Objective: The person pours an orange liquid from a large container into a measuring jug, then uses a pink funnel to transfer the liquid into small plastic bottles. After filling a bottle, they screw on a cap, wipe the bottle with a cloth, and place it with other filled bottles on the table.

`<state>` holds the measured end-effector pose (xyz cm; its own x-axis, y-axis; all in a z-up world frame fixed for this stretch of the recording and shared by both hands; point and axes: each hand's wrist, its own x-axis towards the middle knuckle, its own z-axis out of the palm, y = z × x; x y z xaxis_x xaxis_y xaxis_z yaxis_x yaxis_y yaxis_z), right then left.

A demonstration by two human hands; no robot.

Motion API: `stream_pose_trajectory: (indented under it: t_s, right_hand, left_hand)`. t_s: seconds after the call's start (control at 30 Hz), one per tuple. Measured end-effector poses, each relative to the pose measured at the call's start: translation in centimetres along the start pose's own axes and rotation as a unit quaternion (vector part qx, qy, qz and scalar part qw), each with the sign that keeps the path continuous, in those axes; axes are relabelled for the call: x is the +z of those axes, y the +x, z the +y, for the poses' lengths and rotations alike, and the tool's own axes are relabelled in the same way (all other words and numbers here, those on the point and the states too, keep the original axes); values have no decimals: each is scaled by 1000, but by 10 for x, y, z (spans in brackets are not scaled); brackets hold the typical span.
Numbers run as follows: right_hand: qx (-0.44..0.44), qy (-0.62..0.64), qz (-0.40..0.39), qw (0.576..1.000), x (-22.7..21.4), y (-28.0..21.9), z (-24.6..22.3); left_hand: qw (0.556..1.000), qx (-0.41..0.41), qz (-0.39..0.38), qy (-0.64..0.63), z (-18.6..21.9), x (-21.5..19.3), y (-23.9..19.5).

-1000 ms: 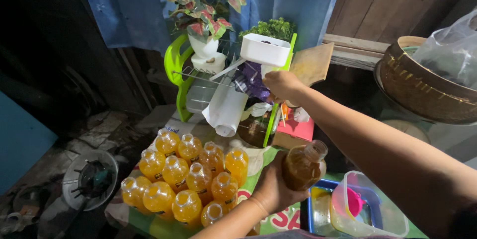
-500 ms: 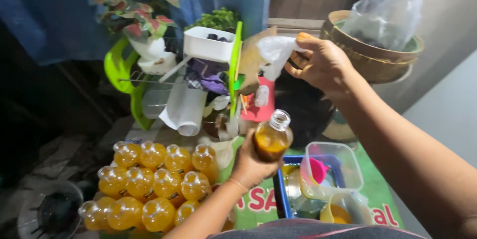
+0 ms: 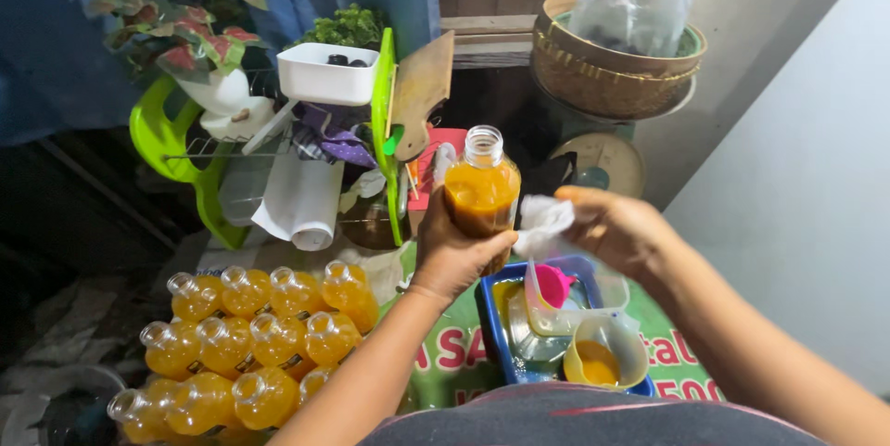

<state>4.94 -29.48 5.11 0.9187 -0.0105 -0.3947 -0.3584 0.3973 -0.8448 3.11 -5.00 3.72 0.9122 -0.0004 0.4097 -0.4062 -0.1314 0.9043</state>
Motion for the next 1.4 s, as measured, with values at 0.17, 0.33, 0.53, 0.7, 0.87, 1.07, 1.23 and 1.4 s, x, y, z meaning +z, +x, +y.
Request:
stream_pose_trajectory:
  t_s: [0.17,0.33,0.53,0.7,0.87,1.07,1.23,1.4]
  right_hand:
    - [27,95,-97,990,16,-25,57]
    - [94,220,-97,966,25,-39,71]
    - [152,379,-224,885,19,-39,70]
    - [192,345,-307,866,10,-44,68]
    - [241,196,-223,924,-2,-47,52]
    - [183,-24,-112,976,-17,-44,46]
    - [90,-74,16,993,-30,-38,49]
    - [-68,13,-16,997,-33,-44,43]
  left_hand:
    - [999,-17,-3,-42,25,14,-5]
    - [997,-22,-7,-71,39,28,-10]
    - [992,41,-59,-101,50,31,-16]
    - [994,70,-73,-36,57,34,-19]
    - [986,51,-112,-108,58,40,-22]
    - [987,53,-119,-96,58,44,-25]
    - [979,24,-132,-150,57,46,-29]
    - [981,33,-131,-138,54,48,-39]
